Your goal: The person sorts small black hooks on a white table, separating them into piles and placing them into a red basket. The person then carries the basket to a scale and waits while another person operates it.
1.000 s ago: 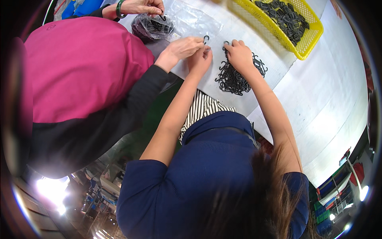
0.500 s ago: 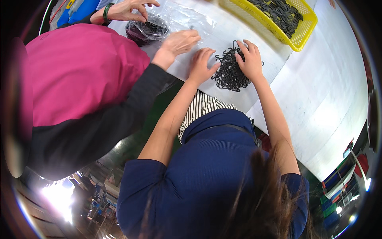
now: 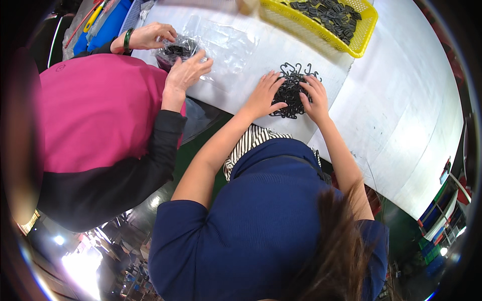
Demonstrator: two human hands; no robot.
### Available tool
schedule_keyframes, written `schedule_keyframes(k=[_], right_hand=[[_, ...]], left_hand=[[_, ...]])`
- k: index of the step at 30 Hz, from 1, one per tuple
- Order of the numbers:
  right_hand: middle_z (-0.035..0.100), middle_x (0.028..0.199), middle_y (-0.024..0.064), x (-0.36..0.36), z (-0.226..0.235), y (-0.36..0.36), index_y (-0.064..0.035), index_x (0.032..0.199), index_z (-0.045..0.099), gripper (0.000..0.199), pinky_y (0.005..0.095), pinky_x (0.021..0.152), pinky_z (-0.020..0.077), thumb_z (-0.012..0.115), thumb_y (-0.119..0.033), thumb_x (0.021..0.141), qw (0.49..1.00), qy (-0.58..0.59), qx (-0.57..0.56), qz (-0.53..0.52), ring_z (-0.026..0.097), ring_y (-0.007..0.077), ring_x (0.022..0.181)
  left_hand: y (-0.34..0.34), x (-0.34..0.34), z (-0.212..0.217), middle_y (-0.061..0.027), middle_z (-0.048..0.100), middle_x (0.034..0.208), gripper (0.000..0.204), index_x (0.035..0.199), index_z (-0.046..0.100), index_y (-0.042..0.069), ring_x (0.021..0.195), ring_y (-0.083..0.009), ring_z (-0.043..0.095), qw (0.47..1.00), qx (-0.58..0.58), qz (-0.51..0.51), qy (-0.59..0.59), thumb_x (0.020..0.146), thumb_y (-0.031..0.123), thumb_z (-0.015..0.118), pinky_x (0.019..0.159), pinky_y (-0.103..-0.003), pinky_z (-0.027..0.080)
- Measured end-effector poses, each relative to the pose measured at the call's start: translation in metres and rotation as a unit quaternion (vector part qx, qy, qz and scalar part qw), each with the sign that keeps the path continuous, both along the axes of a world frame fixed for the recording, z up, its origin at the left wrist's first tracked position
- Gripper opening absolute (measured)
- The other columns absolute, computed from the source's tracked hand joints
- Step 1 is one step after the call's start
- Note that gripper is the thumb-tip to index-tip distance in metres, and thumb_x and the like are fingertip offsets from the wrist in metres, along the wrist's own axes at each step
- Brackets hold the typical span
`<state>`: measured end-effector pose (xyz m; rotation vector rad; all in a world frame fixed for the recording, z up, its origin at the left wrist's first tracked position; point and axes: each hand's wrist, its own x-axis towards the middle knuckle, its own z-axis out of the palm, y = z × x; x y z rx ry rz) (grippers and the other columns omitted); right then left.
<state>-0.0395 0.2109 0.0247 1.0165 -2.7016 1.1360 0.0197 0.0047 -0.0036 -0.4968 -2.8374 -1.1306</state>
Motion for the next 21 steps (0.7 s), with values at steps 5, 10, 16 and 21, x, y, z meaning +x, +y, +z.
schedule_keyframes(k=[5,10,16,21], right_hand=[[0.049,0.117,0.0162,0.037,0.019,0.028,-0.0039,0.107,0.055,0.031,0.0402,0.092,0.0359,0.058,-0.012,0.077,0.987,-0.012,-0.067,-0.145,0.045,0.0333,0.109],[0.045,0.122,0.0168,0.061,0.011,0.05,-0.0042,0.115,0.049,0.04,0.0408,0.093,0.0353,0.059,-0.014,0.077,0.988,-0.056,-0.035,-0.142,0.042,0.0341,0.112],[0.038,0.129,0.0155,0.056,-0.007,0.068,-0.0064,0.121,0.043,0.06,0.0434,0.096,0.031,0.067,-0.022,0.069,0.997,-0.015,0.079,0.004,0.036,0.0346,0.117],[0.037,0.131,0.016,0.049,-0.021,0.069,-0.0052,0.122,0.042,0.064,0.0444,0.098,0.027,0.066,-0.026,0.068,0.994,-0.003,0.103,0.046,0.034,0.0343,0.119]], left_hand=[[0.003,0.026,0.007,-0.0222,0.025,0.136,0.083,0.131,0.031,0.002,0.129,-0.0392,0.019,0.996,0.027,0.087,-0.014,0.07,0.047,0.065,0.104,-0.049,0.016],[0.012,0.05,0.011,-0.0231,0.017,0.14,0.096,0.134,0.022,0.004,0.13,-0.0404,0.014,0.996,-0.023,0.079,-0.021,0.064,0.047,0.071,0.104,-0.05,0.015],[0.036,0.079,0.021,-0.0243,0.016,0.14,0.096,0.135,0.021,0.004,0.13,-0.041,0.014,0.983,-0.027,0.177,-0.031,0.064,0.045,0.071,0.104,-0.051,0.016],[0.046,0.124,0.035,-0.0248,0.018,0.138,0.091,0.133,0.023,0.0,0.129,-0.0416,0.016,0.969,-0.058,0.229,-0.076,0.066,0.04,0.07,0.104,-0.047,0.018]])
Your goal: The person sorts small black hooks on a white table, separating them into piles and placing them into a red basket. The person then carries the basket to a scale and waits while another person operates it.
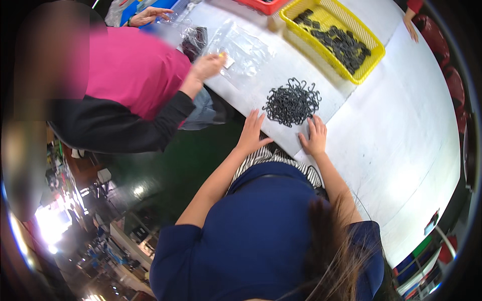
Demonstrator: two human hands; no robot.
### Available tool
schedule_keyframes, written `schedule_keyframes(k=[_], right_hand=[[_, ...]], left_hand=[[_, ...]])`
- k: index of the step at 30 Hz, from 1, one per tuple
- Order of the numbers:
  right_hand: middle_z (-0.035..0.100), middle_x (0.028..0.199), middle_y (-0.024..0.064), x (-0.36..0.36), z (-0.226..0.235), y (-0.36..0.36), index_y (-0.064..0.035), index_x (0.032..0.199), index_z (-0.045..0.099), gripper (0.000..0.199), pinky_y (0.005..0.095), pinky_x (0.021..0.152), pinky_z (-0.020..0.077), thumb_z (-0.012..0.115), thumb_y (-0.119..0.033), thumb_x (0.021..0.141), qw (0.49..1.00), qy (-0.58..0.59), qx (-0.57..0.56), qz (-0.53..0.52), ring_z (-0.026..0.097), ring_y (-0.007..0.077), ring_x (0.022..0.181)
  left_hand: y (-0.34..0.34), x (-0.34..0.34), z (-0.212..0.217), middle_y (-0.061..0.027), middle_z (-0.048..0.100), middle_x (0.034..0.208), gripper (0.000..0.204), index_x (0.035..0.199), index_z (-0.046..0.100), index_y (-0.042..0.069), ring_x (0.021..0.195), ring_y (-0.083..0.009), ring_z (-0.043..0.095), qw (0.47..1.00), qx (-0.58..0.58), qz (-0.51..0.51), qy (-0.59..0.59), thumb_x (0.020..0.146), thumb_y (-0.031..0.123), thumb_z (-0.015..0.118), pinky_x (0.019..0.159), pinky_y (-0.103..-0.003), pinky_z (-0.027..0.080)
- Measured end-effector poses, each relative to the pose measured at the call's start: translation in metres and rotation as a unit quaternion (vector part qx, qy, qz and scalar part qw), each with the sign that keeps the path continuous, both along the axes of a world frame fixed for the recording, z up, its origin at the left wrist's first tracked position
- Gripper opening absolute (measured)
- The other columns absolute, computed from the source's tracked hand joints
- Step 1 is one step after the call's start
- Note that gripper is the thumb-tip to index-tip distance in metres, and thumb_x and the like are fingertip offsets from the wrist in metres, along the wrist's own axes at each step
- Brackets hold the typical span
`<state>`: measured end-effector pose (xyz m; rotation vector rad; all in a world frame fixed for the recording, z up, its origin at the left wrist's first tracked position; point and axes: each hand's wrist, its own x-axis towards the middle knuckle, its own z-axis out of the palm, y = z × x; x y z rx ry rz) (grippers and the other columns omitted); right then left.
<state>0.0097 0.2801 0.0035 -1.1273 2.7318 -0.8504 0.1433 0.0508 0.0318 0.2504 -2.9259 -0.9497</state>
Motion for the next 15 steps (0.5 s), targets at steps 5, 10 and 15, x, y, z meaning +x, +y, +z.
schedule_keyframes(k=[5,10,15], right_hand=[[0.036,0.131,0.0156,0.003,0.005,0.0,-0.0049,0.123,0.041,0.063,0.0447,0.098,0.0245,0.065,-0.026,0.068,0.999,-0.009,0.032,0.004,0.032,0.0331,0.121],[0.034,0.133,0.0151,0.012,0.0,-0.002,-0.0057,0.124,0.04,0.064,0.0445,0.1,0.0222,0.064,-0.029,0.07,0.999,-0.012,0.045,0.008,0.03,0.0325,0.123],[0.033,0.133,0.0189,0.013,-0.009,-0.008,-0.0037,0.125,0.038,0.062,0.0467,0.1,0.0229,0.062,-0.026,0.073,0.999,0.039,-0.005,-0.027,0.029,0.0361,0.122]], left_hand=[[0.015,0.072,0.007,-0.0243,0.023,0.137,0.086,0.132,0.025,-0.001,0.128,-0.0401,0.02,0.983,0.018,0.174,-0.064,0.069,0.036,0.069,0.104,-0.044,0.021],[0.017,0.146,-0.031,-0.0231,0.045,0.123,0.063,0.123,0.042,-0.001,0.117,-0.0345,0.042,0.944,0.21,0.167,-0.193,0.075,0.034,0.064,0.098,-0.038,0.033],[0.004,0.167,-0.038,-0.0185,0.056,0.109,0.051,0.116,0.05,0.0,0.102,-0.0295,0.054,0.92,0.277,0.2,-0.192,0.078,0.032,0.061,0.088,-0.036,0.043]])
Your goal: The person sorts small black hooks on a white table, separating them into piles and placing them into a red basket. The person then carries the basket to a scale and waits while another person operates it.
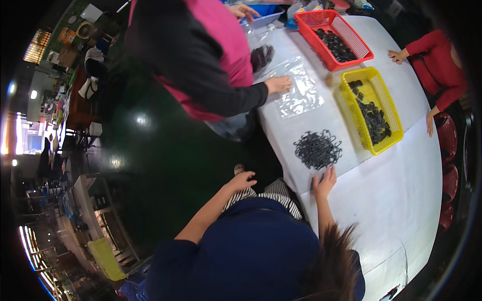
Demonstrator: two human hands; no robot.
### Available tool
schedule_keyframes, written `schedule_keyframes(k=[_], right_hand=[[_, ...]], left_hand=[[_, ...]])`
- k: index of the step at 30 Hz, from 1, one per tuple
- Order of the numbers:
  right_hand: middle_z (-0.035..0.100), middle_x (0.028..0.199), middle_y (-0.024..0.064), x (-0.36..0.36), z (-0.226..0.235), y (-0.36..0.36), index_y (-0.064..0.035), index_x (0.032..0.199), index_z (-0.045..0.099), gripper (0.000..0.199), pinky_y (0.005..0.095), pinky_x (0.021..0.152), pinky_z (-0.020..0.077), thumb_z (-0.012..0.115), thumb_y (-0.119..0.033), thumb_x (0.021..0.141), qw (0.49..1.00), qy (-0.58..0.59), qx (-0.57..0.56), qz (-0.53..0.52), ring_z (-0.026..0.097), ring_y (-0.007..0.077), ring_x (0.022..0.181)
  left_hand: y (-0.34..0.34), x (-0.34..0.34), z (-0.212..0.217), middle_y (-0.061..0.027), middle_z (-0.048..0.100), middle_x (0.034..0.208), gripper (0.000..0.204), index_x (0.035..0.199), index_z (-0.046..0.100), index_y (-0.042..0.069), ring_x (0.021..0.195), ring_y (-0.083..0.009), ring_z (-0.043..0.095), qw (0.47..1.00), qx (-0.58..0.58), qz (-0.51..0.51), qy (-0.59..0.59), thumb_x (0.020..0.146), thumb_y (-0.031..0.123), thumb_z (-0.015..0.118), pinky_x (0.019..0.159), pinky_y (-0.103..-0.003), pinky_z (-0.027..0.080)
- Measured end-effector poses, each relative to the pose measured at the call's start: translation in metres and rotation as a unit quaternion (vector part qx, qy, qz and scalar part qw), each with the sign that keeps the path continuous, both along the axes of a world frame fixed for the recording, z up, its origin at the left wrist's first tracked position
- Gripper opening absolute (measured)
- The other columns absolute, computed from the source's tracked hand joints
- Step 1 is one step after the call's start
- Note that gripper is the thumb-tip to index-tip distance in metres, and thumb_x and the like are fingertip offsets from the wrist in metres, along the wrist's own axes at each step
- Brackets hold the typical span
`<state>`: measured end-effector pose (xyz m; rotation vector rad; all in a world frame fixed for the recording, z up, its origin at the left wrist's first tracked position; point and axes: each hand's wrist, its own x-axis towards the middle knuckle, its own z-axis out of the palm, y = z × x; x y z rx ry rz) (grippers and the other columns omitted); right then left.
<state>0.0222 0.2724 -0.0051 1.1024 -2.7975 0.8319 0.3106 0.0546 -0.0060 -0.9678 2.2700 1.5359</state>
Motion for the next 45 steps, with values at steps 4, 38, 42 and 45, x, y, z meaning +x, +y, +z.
schedule_keyframes(k=[4,38,42,45], right_hand=[[0.032,0.133,0.0213,0.016,0.017,-0.051,-0.0019,0.126,0.036,0.059,0.0471,0.099,0.0246,0.061,-0.021,0.076,0.993,0.063,-0.089,-0.033,0.031,0.0384,0.12],[0.064,0.086,0.0123,0.904,-0.167,-0.23,-0.0058,0.083,0.064,0.032,0.0381,0.075,0.047,0.057,-0.035,0.072,-0.156,0.419,0.248,0.859,0.06,0.0312,0.085],[0.059,0.073,0.0146,1.042,-0.025,0.063,-0.0018,0.078,0.057,0.018,0.0366,0.062,0.0467,0.054,-0.019,0.081,-0.131,0.081,0.184,0.971,0.058,0.0277,0.067],[0.057,0.067,0.0126,1.131,0.02,0.235,-0.0008,0.079,0.058,0.016,0.0307,0.057,0.0451,0.056,-0.016,0.081,-0.205,0.05,0.197,0.957,0.056,0.0204,0.059]], left_hand=[[-0.035,0.013,0.002,-0.0174,0.058,0.104,0.048,0.115,0.051,0.002,0.097,-0.0285,0.056,1.0,-0.02,0.004,0.011,0.078,0.031,0.061,0.083,-0.035,0.045],[0.362,0.297,-0.07,-0.005,0.063,0.071,0.037,0.085,0.064,0.003,0.061,-0.0128,0.06,-0.362,0.027,0.904,0.227,0.082,0.039,0.056,0.055,-0.028,0.046],[0.507,0.38,-0.053,-0.0035,0.061,0.069,0.03,0.089,0.063,0.003,0.059,-0.0136,0.056,-0.41,0.018,0.897,0.164,0.082,0.031,0.056,0.052,-0.028,0.044],[0.627,0.464,-0.044,0.0003,0.06,0.083,0.031,0.101,0.06,0.008,0.068,-0.0085,0.053,-0.461,-0.15,0.848,0.214,0.08,0.031,0.059,0.055,-0.022,0.04]])
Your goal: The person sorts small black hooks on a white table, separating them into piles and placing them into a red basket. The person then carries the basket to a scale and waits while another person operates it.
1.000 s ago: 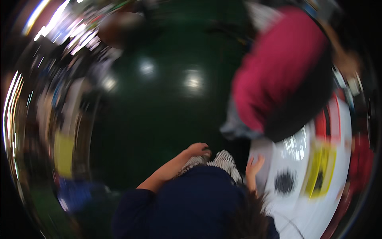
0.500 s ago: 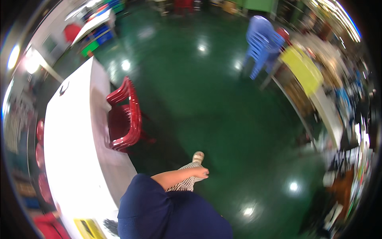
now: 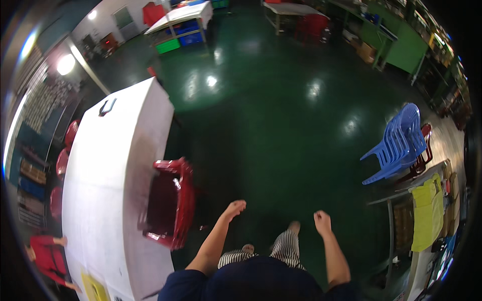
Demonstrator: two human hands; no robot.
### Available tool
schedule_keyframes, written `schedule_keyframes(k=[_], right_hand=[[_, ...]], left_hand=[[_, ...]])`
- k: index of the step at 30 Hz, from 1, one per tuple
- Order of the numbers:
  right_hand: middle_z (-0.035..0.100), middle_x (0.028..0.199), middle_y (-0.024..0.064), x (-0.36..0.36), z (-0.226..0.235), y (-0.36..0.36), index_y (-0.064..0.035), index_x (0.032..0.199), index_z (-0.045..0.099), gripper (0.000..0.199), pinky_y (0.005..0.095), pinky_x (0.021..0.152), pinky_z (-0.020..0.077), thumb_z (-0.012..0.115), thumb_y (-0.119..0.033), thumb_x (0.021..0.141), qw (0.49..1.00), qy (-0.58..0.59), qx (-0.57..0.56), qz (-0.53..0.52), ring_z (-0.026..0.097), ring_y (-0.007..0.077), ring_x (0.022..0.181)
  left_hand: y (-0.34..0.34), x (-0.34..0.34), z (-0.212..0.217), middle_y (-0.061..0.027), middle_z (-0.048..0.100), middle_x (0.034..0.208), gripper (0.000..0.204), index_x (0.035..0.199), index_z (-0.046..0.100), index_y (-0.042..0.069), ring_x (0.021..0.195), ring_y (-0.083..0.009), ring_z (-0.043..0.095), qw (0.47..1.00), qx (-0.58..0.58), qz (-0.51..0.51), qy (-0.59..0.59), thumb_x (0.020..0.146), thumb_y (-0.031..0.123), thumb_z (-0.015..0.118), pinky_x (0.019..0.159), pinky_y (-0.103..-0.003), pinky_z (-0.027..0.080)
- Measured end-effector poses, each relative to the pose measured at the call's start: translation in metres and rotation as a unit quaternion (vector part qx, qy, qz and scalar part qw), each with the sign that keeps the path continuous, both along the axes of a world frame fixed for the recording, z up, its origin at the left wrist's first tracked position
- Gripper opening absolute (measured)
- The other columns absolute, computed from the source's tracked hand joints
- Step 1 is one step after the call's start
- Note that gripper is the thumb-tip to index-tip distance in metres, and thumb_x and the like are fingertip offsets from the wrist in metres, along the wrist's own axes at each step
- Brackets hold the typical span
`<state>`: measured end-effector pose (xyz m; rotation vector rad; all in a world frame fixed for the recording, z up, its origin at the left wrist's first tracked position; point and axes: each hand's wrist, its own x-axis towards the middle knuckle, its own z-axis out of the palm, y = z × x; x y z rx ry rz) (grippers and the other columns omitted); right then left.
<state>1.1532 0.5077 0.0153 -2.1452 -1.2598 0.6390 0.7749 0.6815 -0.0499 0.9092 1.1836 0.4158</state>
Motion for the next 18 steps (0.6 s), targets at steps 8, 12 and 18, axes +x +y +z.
schedule_keyframes(k=[8,12,18], right_hand=[[0.061,0.072,0.0087,0.147,0.049,0.41,-0.0008,0.082,0.059,0.017,0.0286,0.062,0.0473,0.057,-0.018,0.081,0.975,0.078,0.039,0.204,0.059,0.0174,0.066],[0.061,0.072,0.0052,0.139,0.059,0.606,-0.0012,0.084,0.059,0.017,0.0264,0.063,0.0466,0.057,-0.018,0.082,0.935,0.188,0.043,0.298,0.057,0.012,0.067],[0.06,0.073,0.0031,0.16,0.035,0.872,-0.0033,0.085,0.059,0.012,0.024,0.059,0.0452,0.056,-0.014,0.083,0.853,0.288,0.088,0.427,0.055,0.0089,0.063]], left_hand=[[0.2,0.163,-0.071,-0.0188,0.061,0.092,0.035,0.095,0.06,-0.001,0.088,-0.0297,0.058,0.947,0.135,0.13,0.26,0.081,0.029,0.051,0.078,-0.036,0.045],[0.186,0.16,-0.137,-0.0195,0.059,0.106,0.032,0.103,0.061,0.002,0.1,-0.0293,0.055,0.956,0.069,-0.135,0.249,0.087,0.025,0.045,0.088,-0.035,0.041],[0.397,0.237,-0.102,-0.0165,0.059,0.105,0.034,0.107,0.058,0.003,0.093,-0.0251,0.057,0.939,-0.178,-0.085,0.282,0.087,0.029,0.049,0.083,-0.036,0.044]])
